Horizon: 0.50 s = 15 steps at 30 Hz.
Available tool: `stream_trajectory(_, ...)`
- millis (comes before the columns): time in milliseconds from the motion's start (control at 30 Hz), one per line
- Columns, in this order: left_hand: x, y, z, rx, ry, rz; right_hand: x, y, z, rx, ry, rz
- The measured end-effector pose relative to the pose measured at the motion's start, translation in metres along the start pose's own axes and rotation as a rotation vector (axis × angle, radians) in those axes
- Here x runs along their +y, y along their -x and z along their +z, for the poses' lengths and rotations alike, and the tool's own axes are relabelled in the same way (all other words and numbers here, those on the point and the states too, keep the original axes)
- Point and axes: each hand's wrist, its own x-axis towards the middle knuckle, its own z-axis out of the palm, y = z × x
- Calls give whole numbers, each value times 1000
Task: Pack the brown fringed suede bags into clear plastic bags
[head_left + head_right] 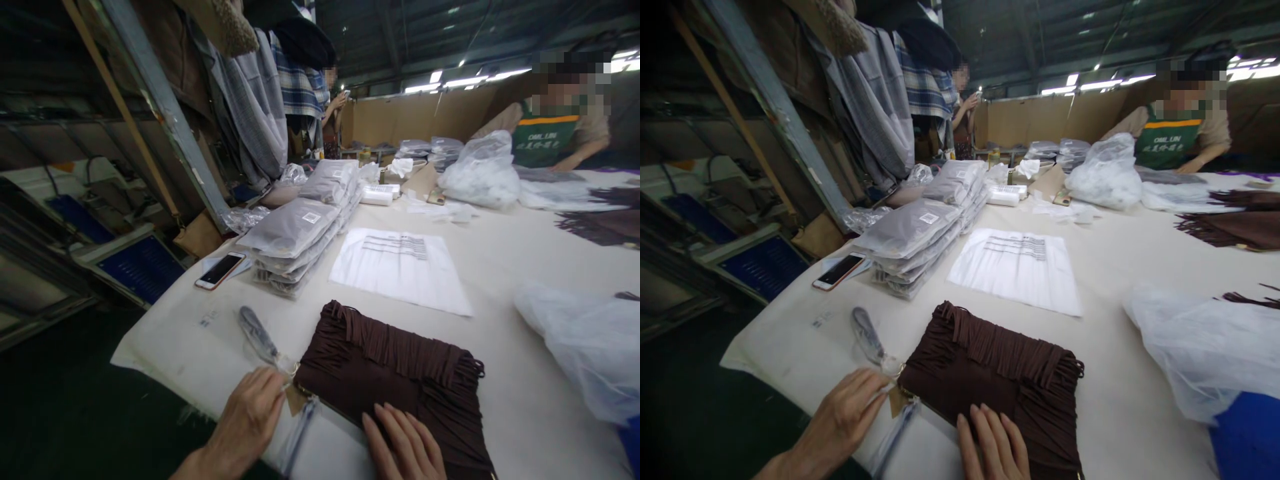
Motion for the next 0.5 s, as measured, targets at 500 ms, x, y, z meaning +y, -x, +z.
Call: stream_trajectory(500, 4, 39, 35, 75, 173, 329, 4, -34, 5, -14, -110, 33)
